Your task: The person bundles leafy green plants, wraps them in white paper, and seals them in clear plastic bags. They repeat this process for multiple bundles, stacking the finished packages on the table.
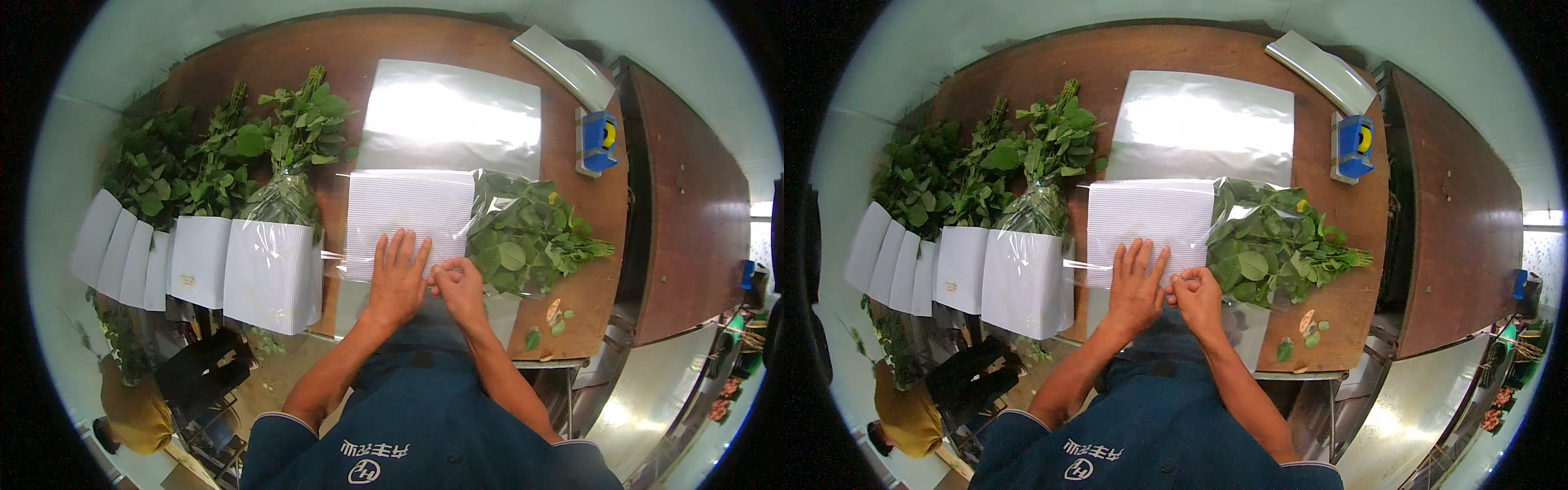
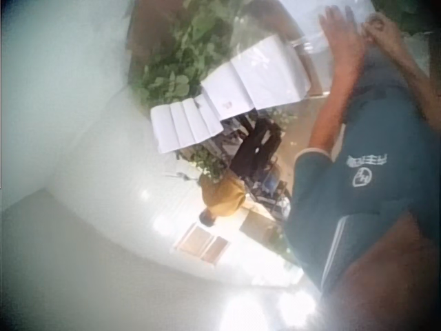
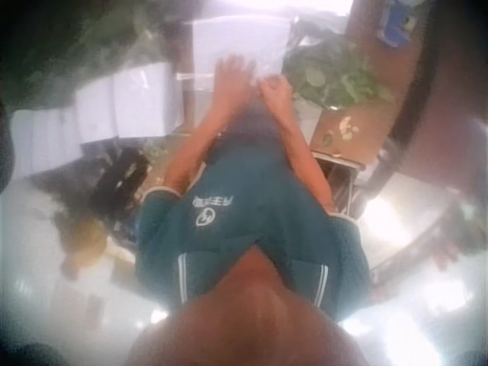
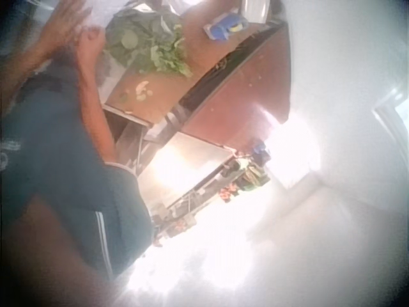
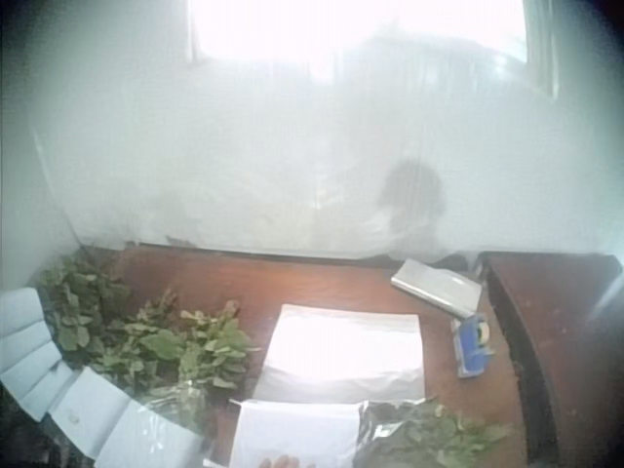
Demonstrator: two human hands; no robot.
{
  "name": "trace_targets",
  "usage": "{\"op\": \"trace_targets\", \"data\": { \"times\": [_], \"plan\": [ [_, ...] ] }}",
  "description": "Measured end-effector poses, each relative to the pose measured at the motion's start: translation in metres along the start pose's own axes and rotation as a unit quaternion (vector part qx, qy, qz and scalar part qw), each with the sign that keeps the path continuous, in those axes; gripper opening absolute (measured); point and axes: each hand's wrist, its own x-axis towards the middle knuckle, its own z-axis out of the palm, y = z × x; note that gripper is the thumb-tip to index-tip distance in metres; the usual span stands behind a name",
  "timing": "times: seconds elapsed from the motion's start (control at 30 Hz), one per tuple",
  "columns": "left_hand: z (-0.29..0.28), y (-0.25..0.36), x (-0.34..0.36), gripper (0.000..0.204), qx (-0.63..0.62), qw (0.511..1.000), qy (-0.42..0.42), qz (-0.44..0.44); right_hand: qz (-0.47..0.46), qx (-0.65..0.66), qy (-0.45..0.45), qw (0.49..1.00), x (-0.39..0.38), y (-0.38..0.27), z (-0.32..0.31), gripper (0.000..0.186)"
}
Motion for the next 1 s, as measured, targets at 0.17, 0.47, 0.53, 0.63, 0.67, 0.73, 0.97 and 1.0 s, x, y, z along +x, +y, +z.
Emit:
{"op": "trace_targets", "data": {
  "times": [0.17,0.47,0.53,0.63,0.67,0.73,0.97,1.0],
  "plan": [
    [0.0,-0.002,-0.002,0.069,0.019,1.0,-0.024,0.003,-0.042,-0.167,0.011,0.985,-0.005,0.009,-0.002,0.025],
    [-0.051,-0.022,-0.013,0.063,-0.047,0.996,-0.064,0.029,0.011,-0.099,-0.114,0.988,-0.015,-0.084,-0.098,0.022],
    [-0.05,-0.041,-0.031,0.053,-0.006,0.999,-0.013,0.03,-0.053,-0.063,-0.015,0.997,0.016,-0.121,-0.146,0.017],
    [-0.048,-0.055,-0.035,0.041,0.017,0.999,0.0,0.042,-0.277,-0.063,0.111,0.952,0.108,-0.162,-0.235,0.02],
    [-0.048,-0.054,-0.03,0.036,0.018,0.998,0.014,0.052,-0.275,-0.123,0.182,0.936,0.136,-0.172,-0.263,0.026],
    [-0.044,-0.062,-0.025,0.035,0.019,0.996,0.016,0.083,-0.339,-0.235,0.273,0.869,0.188,-0.193,-0.312,0.03],
    [-0.042,-0.078,-0.022,0.033,0.004,0.995,0.013,0.102,-0.175,-0.36,0.193,0.896,0.257,-0.235,-0.321,0.048],
    [-0.042,-0.078,-0.021,0.033,0.005,0.995,0.014,0.101,-0.181,-0.363,0.185,0.895,0.255,-0.238,-0.321,0.048]
  ]
}}
